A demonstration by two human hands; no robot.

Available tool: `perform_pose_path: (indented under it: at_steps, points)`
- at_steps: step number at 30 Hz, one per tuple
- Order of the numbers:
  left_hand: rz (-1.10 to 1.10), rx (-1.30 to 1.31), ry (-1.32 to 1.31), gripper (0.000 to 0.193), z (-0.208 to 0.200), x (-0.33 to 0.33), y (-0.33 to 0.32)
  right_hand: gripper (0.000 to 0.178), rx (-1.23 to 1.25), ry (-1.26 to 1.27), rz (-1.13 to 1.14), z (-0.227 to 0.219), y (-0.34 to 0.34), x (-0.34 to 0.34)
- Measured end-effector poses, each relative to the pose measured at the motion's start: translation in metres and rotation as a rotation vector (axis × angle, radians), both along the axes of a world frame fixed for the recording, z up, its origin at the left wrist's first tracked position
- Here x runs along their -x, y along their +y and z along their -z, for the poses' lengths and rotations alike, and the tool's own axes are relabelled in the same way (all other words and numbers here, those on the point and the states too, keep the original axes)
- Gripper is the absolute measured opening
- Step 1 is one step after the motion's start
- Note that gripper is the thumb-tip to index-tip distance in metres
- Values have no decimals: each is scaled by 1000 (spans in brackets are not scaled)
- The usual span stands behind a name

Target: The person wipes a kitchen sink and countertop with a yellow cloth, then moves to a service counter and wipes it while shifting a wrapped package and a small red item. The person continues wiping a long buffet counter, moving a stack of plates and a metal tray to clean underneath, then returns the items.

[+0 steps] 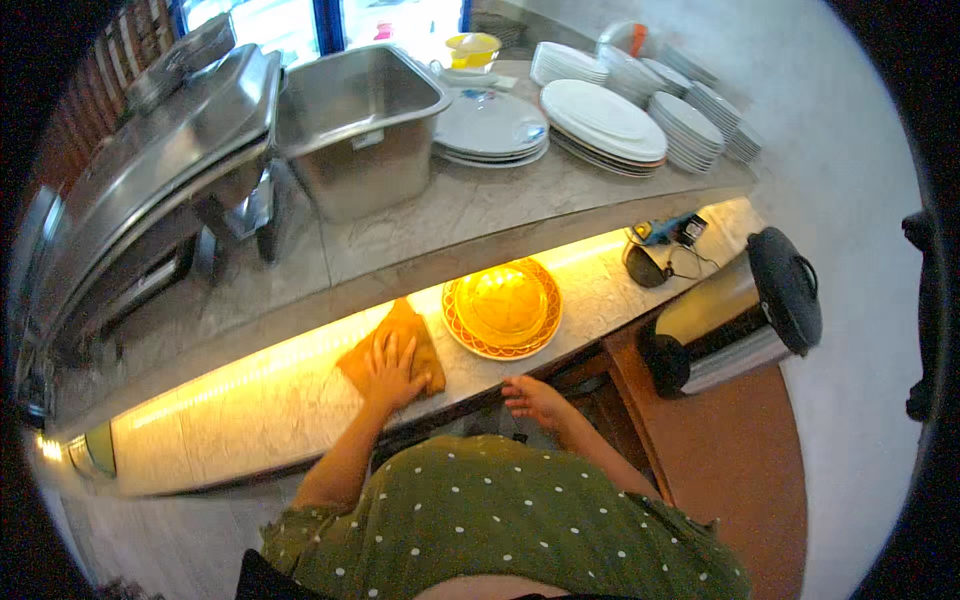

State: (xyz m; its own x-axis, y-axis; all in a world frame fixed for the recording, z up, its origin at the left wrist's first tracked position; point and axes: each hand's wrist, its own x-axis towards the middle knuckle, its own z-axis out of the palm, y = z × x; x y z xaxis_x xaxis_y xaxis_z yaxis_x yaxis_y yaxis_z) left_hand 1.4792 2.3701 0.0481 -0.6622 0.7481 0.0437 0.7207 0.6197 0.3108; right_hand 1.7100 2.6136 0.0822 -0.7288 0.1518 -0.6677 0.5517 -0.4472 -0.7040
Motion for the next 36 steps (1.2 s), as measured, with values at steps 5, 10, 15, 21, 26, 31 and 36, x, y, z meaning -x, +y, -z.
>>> perform_pose_path:
  at_steps: [5,10,15,21,26,31,36]
  points:
    - [-14,59,-25,86,-2,15,14,48,13,134,111,-13,34,31]
    - [59,145,-5,91,-2,15,13,46,8,153,264,-30,58,35]
    - [5,157,50,90,10,-5,31,48,-6,242,429,-14,95,24]
    - [-91,105,-68,81,-20,-24,53,42,-100,164,644,7,140,18]
    - [-416,-222,-19,44,-43,-24,74,41,-207,117,516,11,206,53]
    - [-486,-450,-462,30,-20,-13,112,58,-180,71,125,3,231,96]
    - [-598,-486,-701,35,12,9,131,55,-2,122,1,-15,222,110]
